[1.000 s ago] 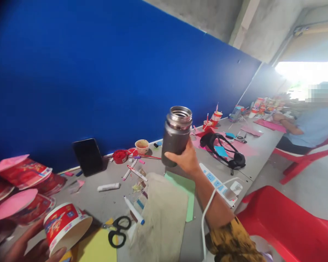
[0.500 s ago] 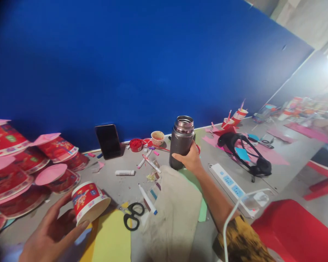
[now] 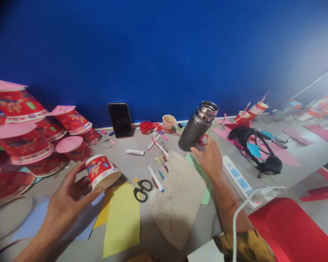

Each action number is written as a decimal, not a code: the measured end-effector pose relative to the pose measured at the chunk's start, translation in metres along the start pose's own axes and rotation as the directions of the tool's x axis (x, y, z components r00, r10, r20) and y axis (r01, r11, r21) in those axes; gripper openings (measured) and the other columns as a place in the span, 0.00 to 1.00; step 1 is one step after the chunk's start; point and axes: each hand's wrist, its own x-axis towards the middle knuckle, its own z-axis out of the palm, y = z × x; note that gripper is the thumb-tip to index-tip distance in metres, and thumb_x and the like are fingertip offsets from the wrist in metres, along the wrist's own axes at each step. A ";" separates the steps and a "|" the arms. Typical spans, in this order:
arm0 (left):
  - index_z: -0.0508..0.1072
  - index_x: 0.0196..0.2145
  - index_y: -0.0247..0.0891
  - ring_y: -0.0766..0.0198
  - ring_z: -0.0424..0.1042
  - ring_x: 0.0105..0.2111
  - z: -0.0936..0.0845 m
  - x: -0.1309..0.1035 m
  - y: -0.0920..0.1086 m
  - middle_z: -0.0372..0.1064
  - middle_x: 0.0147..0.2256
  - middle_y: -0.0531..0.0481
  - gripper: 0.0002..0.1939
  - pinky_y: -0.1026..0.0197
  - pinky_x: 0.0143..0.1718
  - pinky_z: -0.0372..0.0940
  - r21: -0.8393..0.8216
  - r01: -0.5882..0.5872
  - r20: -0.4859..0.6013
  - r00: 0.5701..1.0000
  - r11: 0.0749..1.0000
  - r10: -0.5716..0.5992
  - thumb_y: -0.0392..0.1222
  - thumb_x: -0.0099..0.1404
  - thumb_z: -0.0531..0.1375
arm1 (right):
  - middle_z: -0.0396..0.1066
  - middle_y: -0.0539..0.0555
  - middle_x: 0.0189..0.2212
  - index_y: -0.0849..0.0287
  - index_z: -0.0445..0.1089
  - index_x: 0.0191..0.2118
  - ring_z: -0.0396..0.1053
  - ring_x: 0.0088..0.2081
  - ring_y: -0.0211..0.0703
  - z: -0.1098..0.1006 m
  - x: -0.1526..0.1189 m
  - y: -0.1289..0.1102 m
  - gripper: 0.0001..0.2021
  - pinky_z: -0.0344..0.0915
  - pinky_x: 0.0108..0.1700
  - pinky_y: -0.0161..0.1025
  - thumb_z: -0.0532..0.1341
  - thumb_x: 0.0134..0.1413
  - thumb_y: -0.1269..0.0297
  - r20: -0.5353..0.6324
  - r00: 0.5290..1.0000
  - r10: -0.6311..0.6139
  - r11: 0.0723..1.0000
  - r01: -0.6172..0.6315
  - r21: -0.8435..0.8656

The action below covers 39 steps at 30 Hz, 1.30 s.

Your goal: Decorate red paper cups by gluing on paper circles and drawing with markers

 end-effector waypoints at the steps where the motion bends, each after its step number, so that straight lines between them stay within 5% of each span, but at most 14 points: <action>1: 0.61 0.70 0.43 0.53 0.78 0.42 0.000 0.000 0.000 0.76 0.52 0.42 0.53 0.52 0.45 0.76 -0.009 -0.005 0.002 1.000 1.000 0.005 0.55 0.51 0.76 | 0.82 0.67 0.49 0.58 0.77 0.49 0.77 0.53 0.68 -0.009 -0.012 -0.004 0.23 0.70 0.57 0.62 0.66 0.55 0.46 -0.020 1.000 0.020 0.995 -0.022 -0.098; 4: 0.63 0.69 0.44 0.56 0.78 0.41 0.003 -0.001 0.001 0.70 0.60 0.40 0.51 0.54 0.44 0.76 -0.014 -0.036 0.018 0.999 0.999 0.037 0.54 0.52 0.76 | 0.83 0.57 0.34 0.54 0.79 0.36 0.79 0.35 0.55 -0.023 -0.047 -0.033 0.15 0.72 0.43 0.48 0.60 0.64 0.51 0.272 0.962 -0.028 0.998 0.042 -0.046; 7: 0.64 0.68 0.44 0.59 0.77 0.41 0.005 -0.003 0.002 0.64 0.66 0.39 0.50 0.54 0.44 0.77 0.004 -0.086 0.025 0.996 0.996 0.086 0.53 0.51 0.76 | 0.83 0.52 0.32 0.52 0.79 0.36 0.78 0.33 0.47 -0.015 -0.073 -0.072 0.10 0.67 0.39 0.40 0.61 0.65 0.58 0.579 0.787 -0.212 0.977 0.189 0.101; 12: 0.64 0.68 0.44 0.57 0.76 0.42 0.004 -0.005 0.003 0.62 0.68 0.38 0.48 0.51 0.46 0.77 0.032 -0.147 -0.011 0.989 0.989 0.147 0.52 0.54 0.74 | 0.82 0.53 0.38 0.54 0.76 0.45 0.77 0.38 0.49 0.010 -0.085 -0.111 0.13 0.60 0.39 0.38 0.73 0.59 0.55 0.760 0.627 -0.173 0.953 0.301 -0.032; 17: 0.64 0.67 0.44 0.60 0.75 0.38 0.005 -0.004 -0.001 0.64 0.62 0.39 0.48 0.52 0.41 0.77 0.028 -0.183 -0.023 0.983 0.983 0.184 0.55 0.53 0.74 | 0.80 0.51 0.36 0.56 0.74 0.52 0.75 0.38 0.47 0.018 -0.076 -0.112 0.16 0.56 0.38 0.37 0.70 0.60 0.64 0.841 0.541 -0.020 0.970 0.213 -0.114; 22: 0.64 0.67 0.44 0.61 0.75 0.36 0.003 -0.005 0.002 0.67 0.58 0.41 0.46 0.52 0.44 0.78 0.078 -0.181 0.006 0.983 0.980 0.181 0.55 0.54 0.73 | 0.73 0.47 0.31 0.56 0.70 0.63 0.71 0.33 0.43 0.014 -0.074 -0.098 0.24 0.61 0.39 0.37 0.63 0.61 0.69 0.796 0.596 -0.109 0.994 0.053 0.097; 27: 0.62 0.68 0.42 0.61 0.76 0.34 0.002 -0.005 0.005 0.68 0.58 0.40 0.48 0.50 0.45 0.79 0.101 -0.184 0.027 0.983 0.978 0.182 0.58 0.55 0.72 | 0.72 0.49 0.34 0.54 0.76 0.57 0.68 0.33 0.41 0.009 -0.046 -0.091 0.18 0.66 0.39 0.38 0.62 0.64 0.59 0.524 0.830 -0.191 0.901 -0.064 0.429; 31: 0.64 0.67 0.42 0.57 0.77 0.34 0.003 -0.003 -0.003 0.72 0.50 0.43 0.48 0.51 0.42 0.79 0.093 -0.182 0.010 0.983 0.979 0.182 0.61 0.55 0.72 | 0.75 0.51 0.38 0.55 0.75 0.58 0.72 0.35 0.42 0.009 0.001 -0.108 0.29 0.70 0.37 0.38 0.73 0.50 0.56 0.386 0.895 -0.224 0.780 -0.073 0.621; 35: 0.65 0.67 0.44 0.57 0.77 0.32 0.003 0.000 -0.012 0.74 0.47 0.45 0.47 0.51 0.42 0.79 0.100 -0.185 -0.024 0.982 0.978 0.188 0.62 0.55 0.72 | 0.74 0.49 0.28 0.59 0.79 0.47 0.69 0.28 0.41 0.018 0.046 -0.133 0.20 0.66 0.32 0.37 0.64 0.60 0.48 0.151 0.981 -0.120 0.810 0.009 0.587; 39: 0.64 0.67 0.41 0.58 0.76 0.31 0.001 0.001 -0.006 0.76 0.46 0.44 0.50 0.50 0.44 0.79 0.102 -0.138 -0.026 0.990 0.985 0.141 0.62 0.52 0.73 | 0.75 0.50 0.26 0.59 0.78 0.37 0.71 0.30 0.44 0.039 0.079 -0.149 0.17 0.67 0.36 0.39 0.61 0.63 0.49 0.004 0.980 -0.199 0.913 0.184 0.365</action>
